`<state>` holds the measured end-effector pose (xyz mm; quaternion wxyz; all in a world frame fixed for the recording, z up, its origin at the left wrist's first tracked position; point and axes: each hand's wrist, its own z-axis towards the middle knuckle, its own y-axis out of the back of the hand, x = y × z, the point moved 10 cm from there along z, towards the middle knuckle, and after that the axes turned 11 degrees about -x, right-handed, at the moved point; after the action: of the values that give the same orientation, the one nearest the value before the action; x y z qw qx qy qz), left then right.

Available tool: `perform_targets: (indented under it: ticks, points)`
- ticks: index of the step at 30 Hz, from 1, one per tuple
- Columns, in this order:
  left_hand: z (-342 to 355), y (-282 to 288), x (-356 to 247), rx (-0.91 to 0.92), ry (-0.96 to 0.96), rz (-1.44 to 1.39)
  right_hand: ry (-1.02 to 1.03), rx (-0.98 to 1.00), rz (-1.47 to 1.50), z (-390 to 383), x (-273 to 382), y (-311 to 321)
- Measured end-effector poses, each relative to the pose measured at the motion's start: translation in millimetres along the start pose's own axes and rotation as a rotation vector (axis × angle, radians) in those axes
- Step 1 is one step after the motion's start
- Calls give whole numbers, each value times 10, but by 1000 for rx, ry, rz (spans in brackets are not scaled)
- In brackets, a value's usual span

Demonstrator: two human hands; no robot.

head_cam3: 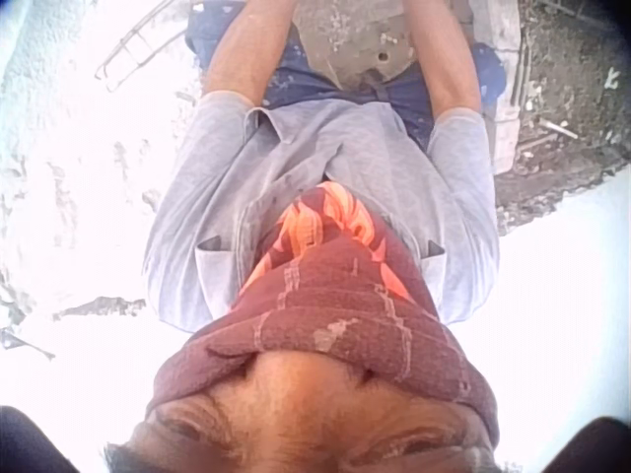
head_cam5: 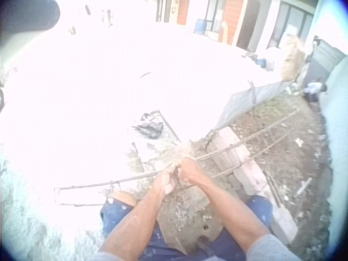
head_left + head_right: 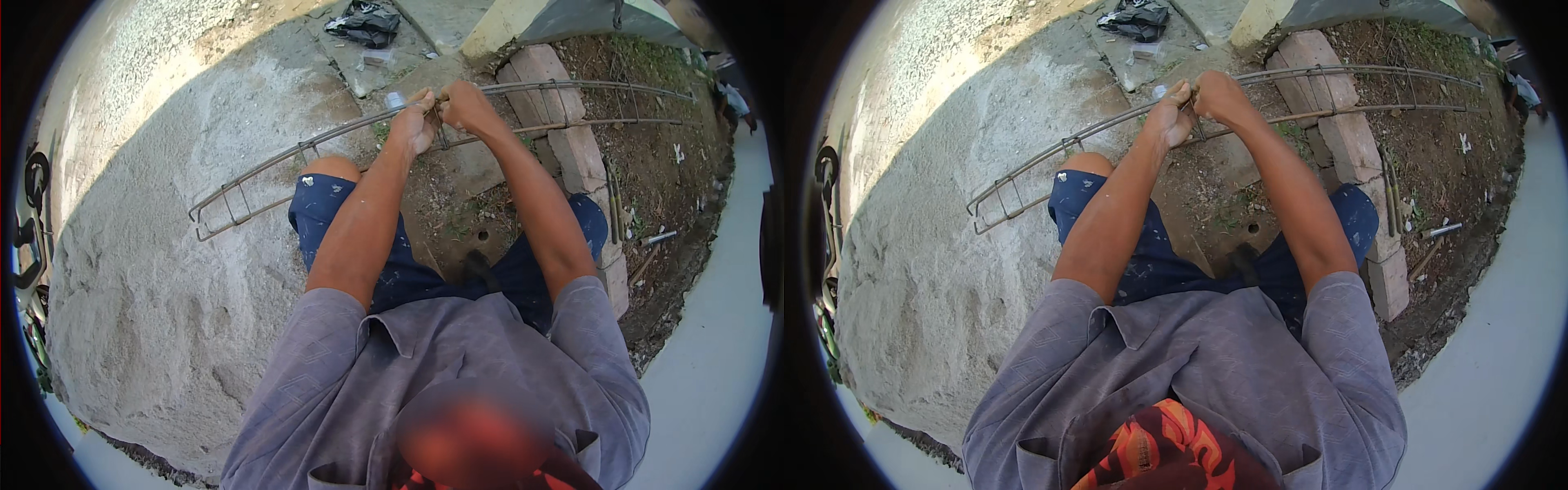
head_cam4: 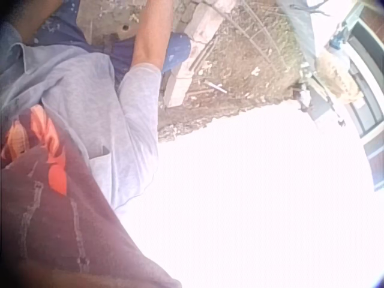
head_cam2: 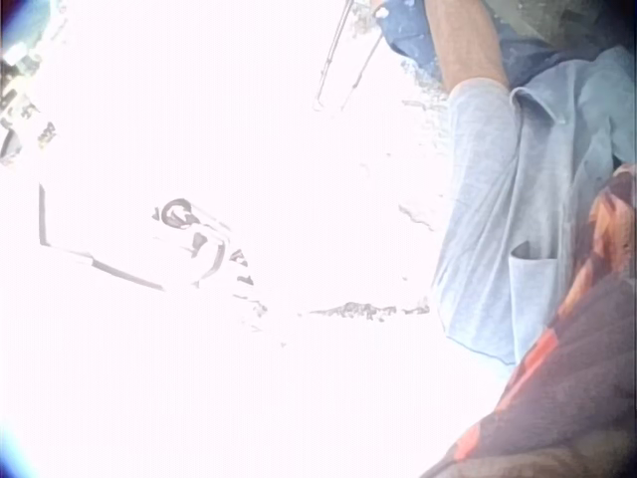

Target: The recorder uses wire and a pair of pliers to secure metal reinforcement bars together for a construction project.

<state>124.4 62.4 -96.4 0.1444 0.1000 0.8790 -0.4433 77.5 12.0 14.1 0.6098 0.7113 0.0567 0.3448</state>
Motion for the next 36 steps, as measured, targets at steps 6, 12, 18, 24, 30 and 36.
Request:
perform_targets:
  ticks: [6, 12, 18, 24, 30, 36]
  points:
    - [-38, -69, -46, 100, -7, -11, 272, -45, -255, 55, 355, 57]
    - [-140, -102, -97, 125, 48, -93, 852, -165, -311, 66, 715, 126]
    - [-145, -107, -78, 120, 73, -93, 789, 281, -532, 338, 817, -227]
    - [-109, -16, -47, 16, 33, -97, 554, 332, -429, 419, 695, -236]
    - [-63, -49, 37, 69, 103, -179, 592, 73, -367, 275, 495, -62]
    - [-78, -81, -10, 107, 67, -108, 414, -271, -311, 26, 463, 301]
